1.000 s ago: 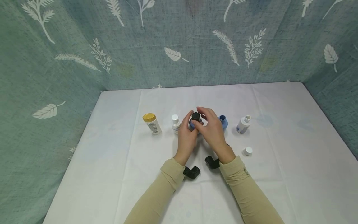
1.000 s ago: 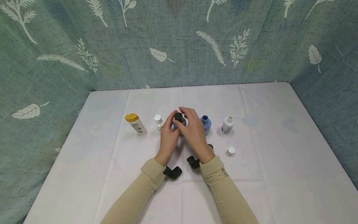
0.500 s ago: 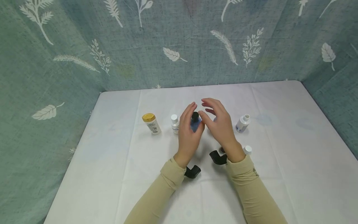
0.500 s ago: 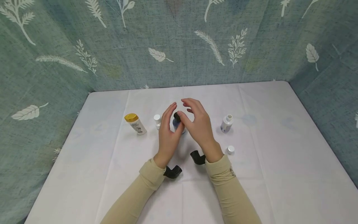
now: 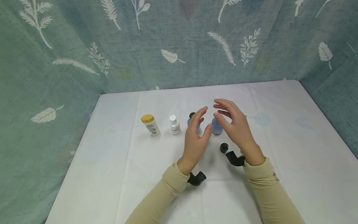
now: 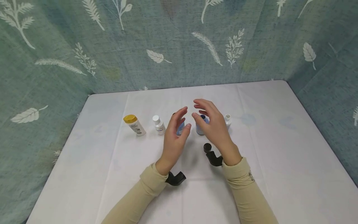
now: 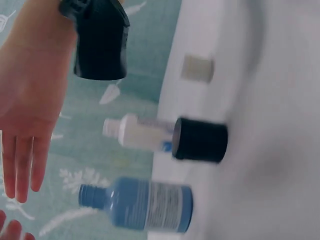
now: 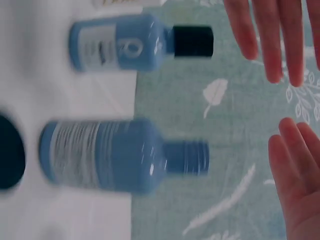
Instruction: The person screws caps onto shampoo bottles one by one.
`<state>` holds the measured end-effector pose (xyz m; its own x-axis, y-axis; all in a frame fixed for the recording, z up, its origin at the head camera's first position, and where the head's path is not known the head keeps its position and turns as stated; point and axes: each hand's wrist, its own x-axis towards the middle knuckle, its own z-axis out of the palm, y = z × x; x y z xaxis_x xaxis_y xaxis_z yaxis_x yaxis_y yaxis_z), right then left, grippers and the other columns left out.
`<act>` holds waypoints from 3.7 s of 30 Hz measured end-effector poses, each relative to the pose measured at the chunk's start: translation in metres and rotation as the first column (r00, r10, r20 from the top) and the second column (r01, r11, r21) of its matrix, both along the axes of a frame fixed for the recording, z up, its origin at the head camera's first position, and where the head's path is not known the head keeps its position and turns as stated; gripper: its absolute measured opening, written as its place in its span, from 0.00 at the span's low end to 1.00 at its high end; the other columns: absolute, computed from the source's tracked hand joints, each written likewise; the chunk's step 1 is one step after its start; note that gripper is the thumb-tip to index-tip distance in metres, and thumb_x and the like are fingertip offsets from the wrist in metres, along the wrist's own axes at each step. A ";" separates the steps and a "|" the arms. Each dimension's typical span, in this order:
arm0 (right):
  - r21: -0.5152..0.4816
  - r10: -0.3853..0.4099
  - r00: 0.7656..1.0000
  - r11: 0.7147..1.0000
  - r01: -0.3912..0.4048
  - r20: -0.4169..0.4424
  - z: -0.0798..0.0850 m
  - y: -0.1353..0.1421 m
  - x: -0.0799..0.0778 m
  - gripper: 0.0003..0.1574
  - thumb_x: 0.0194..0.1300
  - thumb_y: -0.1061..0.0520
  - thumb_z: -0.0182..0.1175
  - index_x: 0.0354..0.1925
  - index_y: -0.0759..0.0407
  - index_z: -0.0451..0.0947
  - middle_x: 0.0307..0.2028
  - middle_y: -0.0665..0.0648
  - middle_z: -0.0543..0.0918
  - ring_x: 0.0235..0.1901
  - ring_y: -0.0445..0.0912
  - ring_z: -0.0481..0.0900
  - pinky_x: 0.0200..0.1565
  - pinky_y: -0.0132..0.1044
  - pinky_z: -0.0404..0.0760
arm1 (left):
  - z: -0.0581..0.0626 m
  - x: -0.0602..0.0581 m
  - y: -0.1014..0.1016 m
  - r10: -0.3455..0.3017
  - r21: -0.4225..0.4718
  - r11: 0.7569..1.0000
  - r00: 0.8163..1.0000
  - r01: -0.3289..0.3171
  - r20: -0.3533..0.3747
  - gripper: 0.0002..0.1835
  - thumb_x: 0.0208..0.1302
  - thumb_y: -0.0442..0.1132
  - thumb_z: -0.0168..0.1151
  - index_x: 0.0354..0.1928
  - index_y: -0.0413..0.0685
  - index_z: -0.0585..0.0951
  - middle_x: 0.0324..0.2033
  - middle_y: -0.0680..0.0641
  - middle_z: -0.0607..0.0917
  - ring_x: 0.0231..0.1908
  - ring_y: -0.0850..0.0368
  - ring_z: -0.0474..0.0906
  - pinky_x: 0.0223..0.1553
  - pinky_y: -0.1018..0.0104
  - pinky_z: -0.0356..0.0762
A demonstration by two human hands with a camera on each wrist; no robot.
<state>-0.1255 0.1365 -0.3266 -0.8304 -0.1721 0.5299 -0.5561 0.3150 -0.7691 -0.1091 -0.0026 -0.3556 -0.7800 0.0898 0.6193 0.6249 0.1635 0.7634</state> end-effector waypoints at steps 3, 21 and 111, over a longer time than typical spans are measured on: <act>0.050 0.000 1.000 0.999 -0.001 0.018 -0.006 0.016 0.001 0.25 0.60 0.64 0.56 0.57 0.63 0.67 0.53 0.58 0.71 0.50 0.51 0.72 0.51 0.44 0.70 | -0.004 0.000 0.007 -0.044 0.008 0.999 0.996 0.043 0.079 0.25 0.60 0.27 0.52 0.60 0.34 0.62 0.58 0.40 0.68 0.59 0.51 0.62 0.56 0.54 0.62; 0.331 0.203 0.861 0.862 -0.383 0.466 -0.065 0.071 0.000 0.28 0.58 0.43 0.57 0.55 0.50 0.69 0.50 0.54 0.74 0.51 0.45 0.71 0.51 0.43 0.71 | -0.057 -0.033 0.035 -0.031 0.005 0.999 0.893 0.033 0.448 0.33 0.60 0.45 0.56 0.65 0.61 0.55 0.60 0.54 0.67 0.61 0.59 0.57 0.57 0.54 0.60; 0.042 -0.185 0.981 0.982 0.183 0.056 -0.050 0.024 -0.017 0.23 0.61 0.62 0.55 0.56 0.62 0.69 0.48 0.59 0.73 0.48 0.52 0.71 0.47 0.41 0.73 | -0.088 -0.061 0.042 0.185 -0.286 0.953 0.937 -0.098 0.296 0.16 0.58 0.46 0.60 0.48 0.54 0.77 0.45 0.55 0.78 0.47 0.67 0.72 0.48 0.71 0.69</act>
<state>-0.1422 0.1604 -0.3766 -0.8794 -0.0320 0.4749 -0.4398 0.4363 -0.7850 -0.1701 0.0392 -0.4437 -0.9473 0.0889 0.3077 0.3135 0.4541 0.8340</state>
